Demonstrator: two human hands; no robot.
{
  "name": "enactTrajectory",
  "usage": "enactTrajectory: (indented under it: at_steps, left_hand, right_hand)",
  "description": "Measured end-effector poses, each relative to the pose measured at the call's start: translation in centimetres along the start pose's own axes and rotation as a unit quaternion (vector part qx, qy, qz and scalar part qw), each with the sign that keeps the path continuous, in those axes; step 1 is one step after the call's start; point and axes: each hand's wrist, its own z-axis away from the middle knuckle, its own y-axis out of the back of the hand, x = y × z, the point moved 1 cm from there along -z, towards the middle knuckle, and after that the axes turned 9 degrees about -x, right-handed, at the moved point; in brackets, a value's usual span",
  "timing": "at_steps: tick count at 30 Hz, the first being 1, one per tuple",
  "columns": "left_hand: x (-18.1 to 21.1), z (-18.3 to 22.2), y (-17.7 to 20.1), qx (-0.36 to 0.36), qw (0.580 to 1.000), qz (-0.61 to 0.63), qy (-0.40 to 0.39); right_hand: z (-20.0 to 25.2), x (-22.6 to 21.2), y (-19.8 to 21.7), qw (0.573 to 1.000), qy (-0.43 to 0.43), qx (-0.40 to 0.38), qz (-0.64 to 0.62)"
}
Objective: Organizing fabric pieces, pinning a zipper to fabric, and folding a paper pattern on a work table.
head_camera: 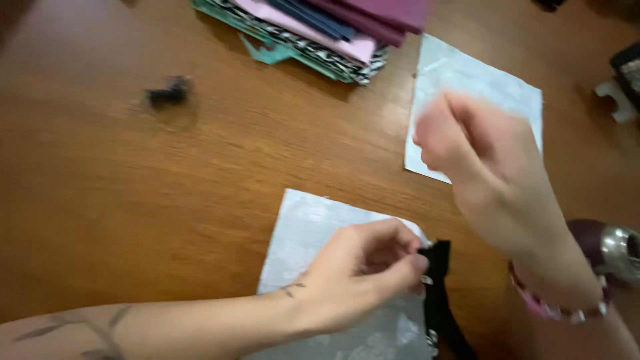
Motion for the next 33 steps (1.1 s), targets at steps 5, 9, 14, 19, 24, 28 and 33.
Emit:
enactTrajectory:
  at_steps: [5, 9, 14, 19, 24, 28, 33]
  left_hand:
    - [0.5, -0.4, -0.3, 0.013, 0.999, 0.024, 0.02]
    - [0.9, -0.4, -0.6, 0.016, 0.997, 0.036, 0.061]
    - [1.1, -0.5, -0.6, 0.0, 0.998, 0.0, 0.057]
    - [1.6, -0.5, -0.4, -0.027, 0.997, -0.071, 0.007]
    - [1.7, -0.5, -0.3, -0.025, 0.976, -0.211, -0.058]
    - [1.9, -0.5, -0.3, -0.003, 0.966, -0.246, -0.074]
    - [1.7, -0.5, -0.2, -0.001, 0.949, -0.299, -0.1]
  right_hand:
    - [7.1, 9.4, -0.3, 0.971, -0.01, -0.052, -0.231]
    - [10.8, 12.4, -2.0, 0.95, -0.027, 0.009, -0.31]
    - [12.1, 13.6, -1.6, 0.949, -0.069, 0.072, -0.298]
    - [12.4, 14.1, -1.8, 0.932, -0.09, 0.059, -0.347]
    - [12.1, 12.7, -2.5, 0.892, -0.093, 0.018, -0.443]
    - [12.3, 12.3, -3.4, 0.908, -0.048, 0.019, -0.417]
    - [12.3, 10.9, -3.8, 0.923, -0.042, 0.141, -0.356]
